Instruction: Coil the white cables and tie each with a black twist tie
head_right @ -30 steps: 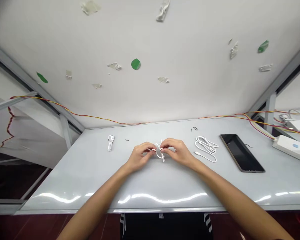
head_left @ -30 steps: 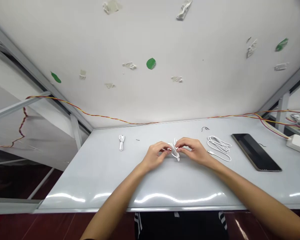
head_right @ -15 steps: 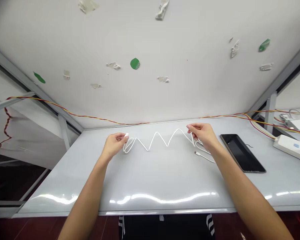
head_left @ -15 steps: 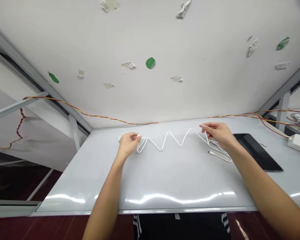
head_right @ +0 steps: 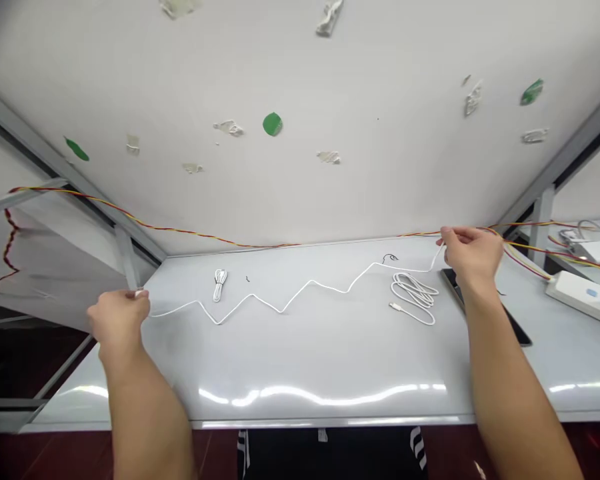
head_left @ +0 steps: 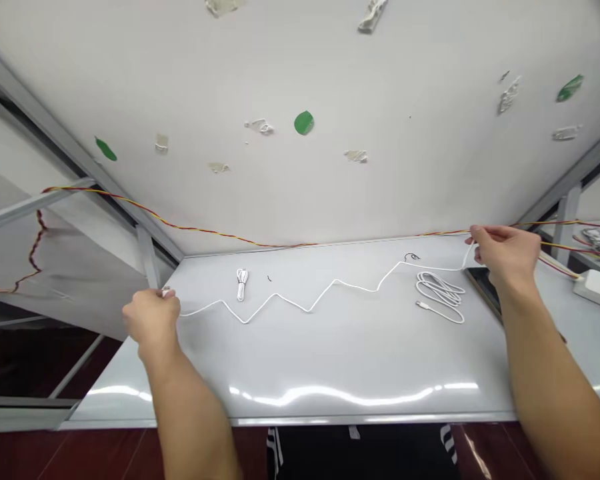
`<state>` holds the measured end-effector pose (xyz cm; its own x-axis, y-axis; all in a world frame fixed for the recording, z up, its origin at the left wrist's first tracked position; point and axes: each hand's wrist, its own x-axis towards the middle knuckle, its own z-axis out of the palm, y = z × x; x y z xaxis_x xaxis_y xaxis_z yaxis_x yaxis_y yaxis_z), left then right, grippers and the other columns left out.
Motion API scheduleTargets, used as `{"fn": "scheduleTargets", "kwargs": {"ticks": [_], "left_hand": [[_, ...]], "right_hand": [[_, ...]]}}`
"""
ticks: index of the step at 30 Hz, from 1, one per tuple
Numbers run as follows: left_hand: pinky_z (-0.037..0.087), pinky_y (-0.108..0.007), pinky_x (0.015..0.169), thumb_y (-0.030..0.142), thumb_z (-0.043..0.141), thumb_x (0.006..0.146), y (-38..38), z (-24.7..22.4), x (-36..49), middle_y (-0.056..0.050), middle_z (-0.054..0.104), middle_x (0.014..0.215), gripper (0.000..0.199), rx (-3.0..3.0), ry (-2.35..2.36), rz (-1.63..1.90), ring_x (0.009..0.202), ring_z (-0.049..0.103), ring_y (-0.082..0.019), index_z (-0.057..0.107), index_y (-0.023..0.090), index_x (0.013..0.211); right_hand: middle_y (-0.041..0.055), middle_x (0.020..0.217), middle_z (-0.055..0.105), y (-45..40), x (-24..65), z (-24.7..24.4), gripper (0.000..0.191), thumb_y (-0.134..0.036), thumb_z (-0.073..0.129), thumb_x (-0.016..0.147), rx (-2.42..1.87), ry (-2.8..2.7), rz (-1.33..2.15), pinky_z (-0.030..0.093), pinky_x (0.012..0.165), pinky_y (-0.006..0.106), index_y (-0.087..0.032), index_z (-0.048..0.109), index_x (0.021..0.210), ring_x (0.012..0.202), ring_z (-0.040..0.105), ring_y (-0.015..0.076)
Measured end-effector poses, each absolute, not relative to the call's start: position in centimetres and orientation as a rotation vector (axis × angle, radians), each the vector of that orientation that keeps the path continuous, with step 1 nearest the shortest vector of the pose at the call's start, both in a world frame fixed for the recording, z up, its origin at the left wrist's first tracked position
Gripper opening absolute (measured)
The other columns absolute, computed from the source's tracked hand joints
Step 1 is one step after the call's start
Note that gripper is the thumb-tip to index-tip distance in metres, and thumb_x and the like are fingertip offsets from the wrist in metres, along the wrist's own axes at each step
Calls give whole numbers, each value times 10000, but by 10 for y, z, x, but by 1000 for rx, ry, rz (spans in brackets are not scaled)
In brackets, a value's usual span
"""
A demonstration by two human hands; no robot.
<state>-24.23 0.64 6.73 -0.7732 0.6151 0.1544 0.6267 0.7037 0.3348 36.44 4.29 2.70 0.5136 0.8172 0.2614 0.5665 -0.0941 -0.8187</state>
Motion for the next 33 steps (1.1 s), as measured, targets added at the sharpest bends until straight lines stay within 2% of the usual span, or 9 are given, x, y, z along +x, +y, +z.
{"fn": "scheduleTargets", "kwargs": {"ticks": [4, 9, 12, 14, 20, 23, 26, 29, 33], "left_hand": [[503, -277, 557, 452, 716, 709, 8, 71, -220, -41, 699, 787, 360, -2071, -2992, -978, 558, 572, -138, 667, 156, 909], [528, -286, 472, 442, 764, 653, 17, 62, -157, -46, 682, 669, 364, -2768, -2980, -700, 549, 654, -198, 613, 159, 825], [488, -288, 399, 409, 715, 726, 21, 45, -117, -24, 632, 515, 301, -2774, -2945, -461, 399, 610, -209, 558, 171, 821], [466, -259, 382, 390, 664, 791, 20, 31, -89, -12, 618, 493, 244, -2904, -2792, -575, 381, 603, -197, 551, 177, 823], [438, -204, 410, 396, 550, 894, 7, -2, -15, 3, 623, 638, 259, -3118, -2414, -1066, 417, 584, -117, 633, 160, 964], [519, -254, 567, 412, 510, 923, 4, -10, 0, -53, 660, 885, 315, -3095, -2112, -1136, 579, 622, -125, 687, 168, 1016], [533, -316, 799, 377, 476, 952, 0, -9, 3, -89, 616, 1102, 314, -2997, -1857, -1054, 833, 633, -172, 713, 197, 1051], [495, -400, 906, 369, 465, 955, -5, -3, 0, -121, 545, 1246, 317, -2836, -1812, -815, 1052, 578, -265, 713, 216, 1080], [480, -420, 915, 273, 490, 929, -8, 3, -5, -148, 552, 1219, 299, -2841, -1905, -630, 1010, 591, -270, 713, 212, 1119]], "right_hand": [[121, 768, 691, 43, 322, 24, 313, -477, 658, 784, -1684, -1236, 700, 403, 408, 291, -164, 669, 791, 427, 457, 100], [39, 560, 651, 36, 263, 12, 225, -393, 698, 760, -1716, -1521, 1113, 464, 408, 280, -169, 678, 763, 401, 550, 146], [9, 511, 629, 28, 236, 5, 177, -355, 696, 769, -1728, -1627, 1236, 493, 422, 283, -183, 662, 786, 399, 589, 167], [1, 522, 634, 23, 220, 1, 171, -350, 696, 774, -1671, -1643, 1280, 499, 417, 275, -189, 644, 797, 412, 609, 173], [-30, 521, 630, 12, 186, -13, 211, -377, 677, 804, -1497, -1565, 1355, 460, 355, 231, -198, 587, 871, 364, 573, 141], [-31, 558, 642, 11, 180, -22, 229, -374, 671, 816, -1433, -1460, 1368, 466, 353, 214, -202, 553, 910, 381, 581, 129], [-38, 590, 631, 10, 181, -25, 210, -353, 667, 820, -1380, -1412, 1358, 494, 363, 218, -208, 542, 907, 408, 605, 130], [-33, 664, 647, 9, 185, -20, 196, -331, 693, 798, -1393, -1500, 1225, 458, 308, 205, -212, 562, 882, 378, 588, 114], [-14, 601, 655, 8, 187, -13, 202, -301, 737, 782, -1440, -1440, 1306, 547, 385, 229, -201, 567, 826, 466, 658, 154]]}}
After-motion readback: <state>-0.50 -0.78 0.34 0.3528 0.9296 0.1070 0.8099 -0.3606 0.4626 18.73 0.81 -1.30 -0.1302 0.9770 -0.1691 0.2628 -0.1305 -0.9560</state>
